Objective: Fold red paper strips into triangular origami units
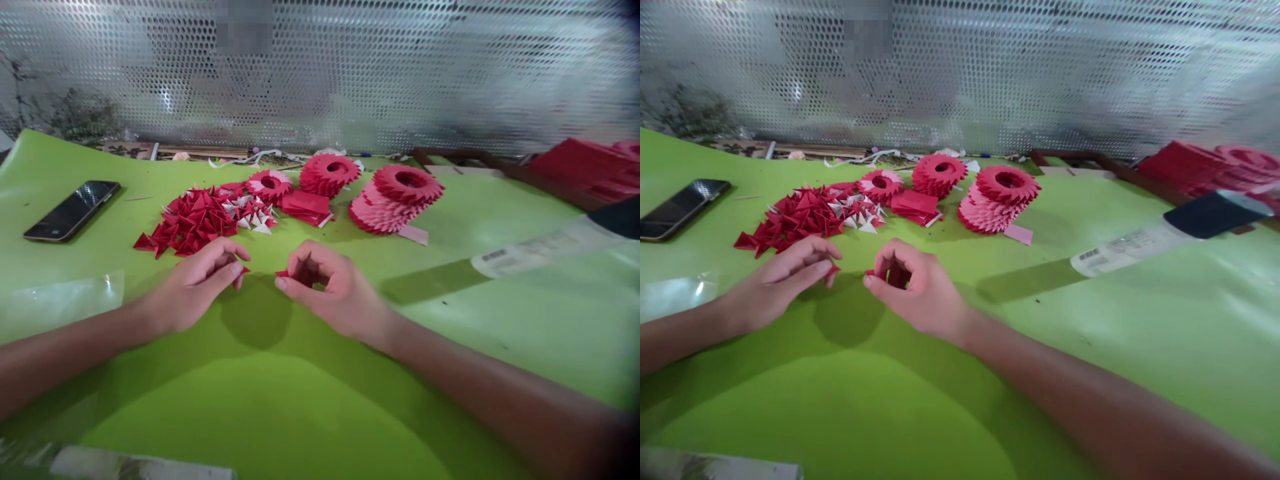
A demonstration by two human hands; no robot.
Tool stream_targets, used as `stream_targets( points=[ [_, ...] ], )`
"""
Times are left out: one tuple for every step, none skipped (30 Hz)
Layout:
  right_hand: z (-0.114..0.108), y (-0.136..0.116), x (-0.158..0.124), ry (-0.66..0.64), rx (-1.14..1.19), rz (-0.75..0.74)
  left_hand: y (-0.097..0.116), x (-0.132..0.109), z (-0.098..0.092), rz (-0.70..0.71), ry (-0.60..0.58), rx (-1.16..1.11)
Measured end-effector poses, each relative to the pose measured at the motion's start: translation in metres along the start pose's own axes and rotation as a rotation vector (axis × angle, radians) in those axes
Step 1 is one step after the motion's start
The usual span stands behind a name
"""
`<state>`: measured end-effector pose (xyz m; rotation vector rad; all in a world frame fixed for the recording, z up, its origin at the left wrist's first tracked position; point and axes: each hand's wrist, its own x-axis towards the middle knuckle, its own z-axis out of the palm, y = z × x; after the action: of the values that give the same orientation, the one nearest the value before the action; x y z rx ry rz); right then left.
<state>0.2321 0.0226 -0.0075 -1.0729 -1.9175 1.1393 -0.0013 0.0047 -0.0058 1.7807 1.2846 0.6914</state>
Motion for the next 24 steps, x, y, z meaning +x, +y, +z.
stream_targets(
  points=[
    [0.0001, 0.0006, -0.0001, 0.014, -0.009, -0.006, 0.0003, -0.0006, -0.0008, -0.016, -0.002, 0.002],
    [0.0003, 0.0011, -0.0003, 0.025, -0.018, -0.009, 0.0007, -0.0010, -0.0019, -0.037, -0.006, 0.008],
    [0.0005, 0.0014, -0.0005, 0.033, -0.024, -0.010, 0.0009, -0.0013, -0.0030, -0.059, -0.010, 0.016],
    [0.0007, 0.0017, -0.0008, 0.039, -0.026, -0.014, 0.0011, -0.0013, -0.0040, -0.076, -0.014, 0.026],
    [0.0009, 0.0018, -0.0010, 0.040, -0.025, -0.023, 0.0012, -0.0012, -0.0047, -0.087, -0.018, 0.038],
    [0.0010, 0.0019, -0.0012, 0.036, -0.022, -0.035, 0.0013, -0.0010, -0.0053, -0.090, -0.023, 0.053],
    [0.0010, 0.0020, -0.0013, 0.027, -0.020, -0.050, 0.0013, -0.0007, -0.0055, -0.085, -0.028, 0.068],
    [0.0009, 0.0021, -0.0014, 0.017, -0.022, -0.065, 0.0013, -0.0005, -0.0055, -0.077, -0.031, 0.083],
    [0.0006, 0.0023, -0.0016, 0.012, -0.026, -0.079, 0.0013, -0.0003, -0.0053, -0.068, -0.034, 0.097],
    [0.0002, 0.0025, -0.0018, 0.013, -0.029, -0.088, 0.0014, -0.0003, -0.0049, -0.058, -0.034, 0.109],
    [-0.0003, 0.0027, -0.0020, 0.019, -0.031, -0.095, 0.0014, -0.0003, -0.0046, -0.046, -0.035, 0.122],
    [-0.0008, 0.0029, -0.0023, 0.029, -0.033, -0.104, 0.0015, -0.0005, -0.0044, -0.033, -0.036, 0.135],
    [-0.0014, 0.0029, -0.0025, 0.041, -0.040, -0.120, 0.0016, -0.0008, -0.0042, -0.021, -0.040, 0.148],
    [-0.0020, 0.0029, -0.0028, 0.057, -0.053, -0.150, 0.0016, -0.0011, -0.0043, -0.010, -0.046, 0.159],
    [-0.0026, 0.0027, -0.0029, 0.072, -0.076, -0.198, 0.0017, -0.0015, -0.0045, -0.003, -0.059, 0.168],
    [-0.0031, 0.0024, -0.0031, 0.091, -0.110, -0.261, 0.0019, -0.0018, -0.0048, 0.004, -0.076, 0.172],
    [-0.0036, 0.0021, -0.0032, 0.113, -0.149, -0.334, 0.0022, -0.0021, -0.0052, 0.011, -0.099, 0.172],
    [-0.0040, 0.0017, -0.0033, 0.130, -0.188, -0.409, 0.0028, -0.0024, -0.0055, 0.024, -0.121, 0.169],
    [-0.0043, 0.0014, -0.0034, 0.141, -0.222, -0.482, 0.0034, -0.0027, -0.0058, 0.043, -0.140, 0.165],
    [-0.0045, 0.0011, -0.0036, 0.144, -0.254, -0.547, 0.0042, -0.0030, -0.0060, 0.066, -0.156, 0.159],
    [-0.0047, 0.0009, -0.0038, 0.142, -0.285, -0.608, 0.0051, -0.0032, -0.0060, 0.090, -0.167, 0.151],
    [-0.0048, 0.0008, -0.0041, 0.138, -0.318, -0.665, 0.0060, -0.0035, -0.0059, 0.109, -0.174, 0.142],
    [-0.0048, 0.0008, -0.0045, 0.133, -0.353, -0.713, 0.0068, -0.0038, -0.0058, 0.119, -0.179, 0.135],
    [-0.0047, 0.0008, -0.0048, 0.134, -0.389, -0.753, 0.0074, -0.0041, -0.0055, 0.121, -0.182, 0.129]
  ],
)
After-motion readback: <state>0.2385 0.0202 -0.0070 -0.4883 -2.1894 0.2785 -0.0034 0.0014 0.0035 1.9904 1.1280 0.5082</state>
